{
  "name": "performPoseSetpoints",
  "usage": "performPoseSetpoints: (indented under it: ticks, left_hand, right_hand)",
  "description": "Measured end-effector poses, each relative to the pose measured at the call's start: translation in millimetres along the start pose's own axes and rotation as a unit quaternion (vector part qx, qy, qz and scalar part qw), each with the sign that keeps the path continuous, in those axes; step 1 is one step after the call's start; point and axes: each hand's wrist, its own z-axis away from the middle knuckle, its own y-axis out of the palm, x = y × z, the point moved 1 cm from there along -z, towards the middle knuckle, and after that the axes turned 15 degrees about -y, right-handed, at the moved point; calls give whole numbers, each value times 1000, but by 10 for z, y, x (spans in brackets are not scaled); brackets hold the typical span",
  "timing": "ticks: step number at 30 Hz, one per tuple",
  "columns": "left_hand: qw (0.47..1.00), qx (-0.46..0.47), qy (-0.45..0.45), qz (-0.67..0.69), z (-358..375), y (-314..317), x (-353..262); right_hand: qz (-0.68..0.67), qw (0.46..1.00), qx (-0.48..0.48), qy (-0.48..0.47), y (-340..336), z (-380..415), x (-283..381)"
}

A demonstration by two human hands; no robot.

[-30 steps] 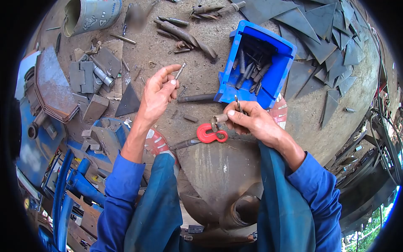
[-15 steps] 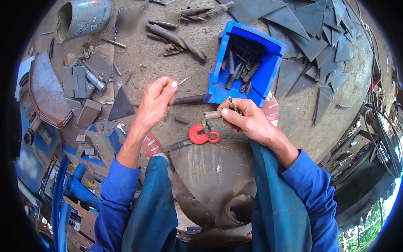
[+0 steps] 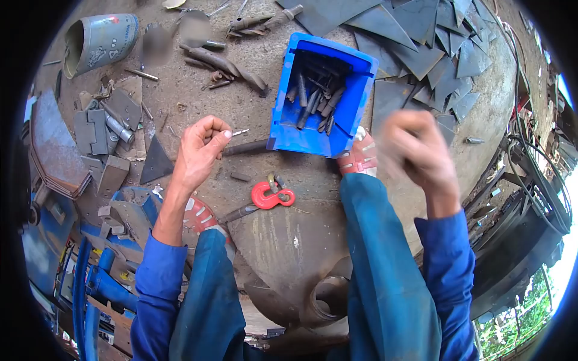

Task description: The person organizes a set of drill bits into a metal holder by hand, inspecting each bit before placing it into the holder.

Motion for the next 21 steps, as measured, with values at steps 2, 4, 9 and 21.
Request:
performPoseSetpoints:
  ticks: [2,4,9,21]
  left_hand:
    - [1000,-11,6,-27,-6,11,10]
    - [999,-19,10,-28,0,12,2]
    - [999,-30,26,-13,-1,60,7]
    - [970,-144,184,-62,329,96,-561]
  right_hand:
    - [345,937,50,-2,23,-67,-134]
    - [349,934,65,30,142,109,9]
    - [58,996,42,44,164,210,-21]
    - [-169,980,27,100,307,258,-168]
